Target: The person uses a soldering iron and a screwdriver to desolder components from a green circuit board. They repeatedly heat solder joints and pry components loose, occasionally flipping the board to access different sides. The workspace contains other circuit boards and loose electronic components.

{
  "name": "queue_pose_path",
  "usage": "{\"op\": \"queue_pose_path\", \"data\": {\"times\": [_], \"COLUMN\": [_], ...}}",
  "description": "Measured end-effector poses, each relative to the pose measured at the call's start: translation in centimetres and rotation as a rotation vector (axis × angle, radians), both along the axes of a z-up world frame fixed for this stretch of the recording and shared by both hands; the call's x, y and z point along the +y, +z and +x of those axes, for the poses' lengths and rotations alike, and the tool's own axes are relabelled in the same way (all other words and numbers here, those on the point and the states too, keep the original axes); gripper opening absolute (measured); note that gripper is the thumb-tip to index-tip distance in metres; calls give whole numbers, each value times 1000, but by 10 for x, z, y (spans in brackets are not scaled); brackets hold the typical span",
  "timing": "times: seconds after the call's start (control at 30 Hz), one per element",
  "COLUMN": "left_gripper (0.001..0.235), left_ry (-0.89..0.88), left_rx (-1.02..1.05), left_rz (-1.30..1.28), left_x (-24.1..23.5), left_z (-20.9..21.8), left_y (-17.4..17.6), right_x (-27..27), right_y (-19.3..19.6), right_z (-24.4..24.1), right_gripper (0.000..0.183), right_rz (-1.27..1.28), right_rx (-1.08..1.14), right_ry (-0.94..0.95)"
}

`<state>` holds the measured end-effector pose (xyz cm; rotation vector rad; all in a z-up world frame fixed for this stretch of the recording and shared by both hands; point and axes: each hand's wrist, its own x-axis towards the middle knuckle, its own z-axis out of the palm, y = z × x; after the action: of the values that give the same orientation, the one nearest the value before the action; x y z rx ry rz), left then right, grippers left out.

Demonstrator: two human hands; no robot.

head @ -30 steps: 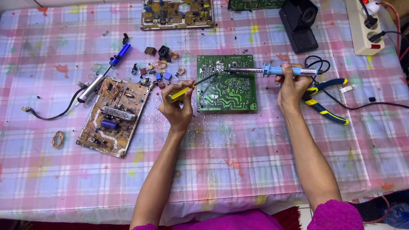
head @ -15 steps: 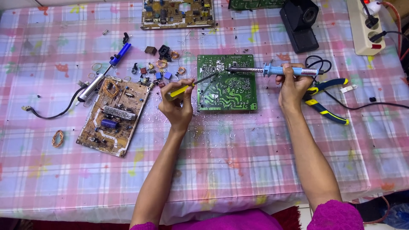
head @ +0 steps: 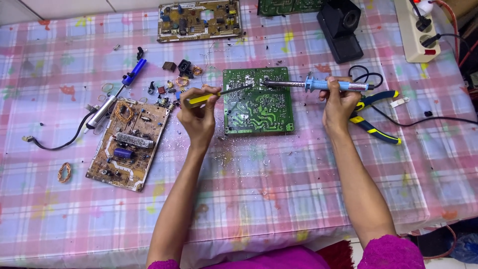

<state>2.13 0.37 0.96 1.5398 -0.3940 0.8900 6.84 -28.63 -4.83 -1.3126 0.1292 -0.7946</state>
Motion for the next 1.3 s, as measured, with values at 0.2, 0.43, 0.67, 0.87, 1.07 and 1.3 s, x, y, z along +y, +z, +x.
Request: {"op": "queue_pose_path", "data": {"times": [0.2, 0.43, 0.67, 0.87, 1.07, 1.3], "left_gripper": [18, 18, 17, 17, 19, 18], "left_ry": [-4, -21, 45, 8, 41, 56], "left_rx": [10, 20, -29, -75, -116, -115], "left_rz": [-83, -88, -61, 7, 112, 94], "left_x": [-7, -6, -7, -8, 2, 0], "left_z": [0, -3, -1, 3, -2, -13], "left_y": [14, 11, 12, 14, 18, 9], "right_x": [1, 4, 6, 5, 6, 26], "right_y": [5, 2, 5, 5, 6, 13], "right_z": [-1, -4, -5, -5, -5, -9], "right_gripper": [11, 12, 11, 10, 10, 11], "right_rz": [8, 21, 15, 16, 14, -9], "right_rx": [-3, 23, 31, 26, 17, -21], "right_ry": [5, 14, 35, 29, 23, 50]}}
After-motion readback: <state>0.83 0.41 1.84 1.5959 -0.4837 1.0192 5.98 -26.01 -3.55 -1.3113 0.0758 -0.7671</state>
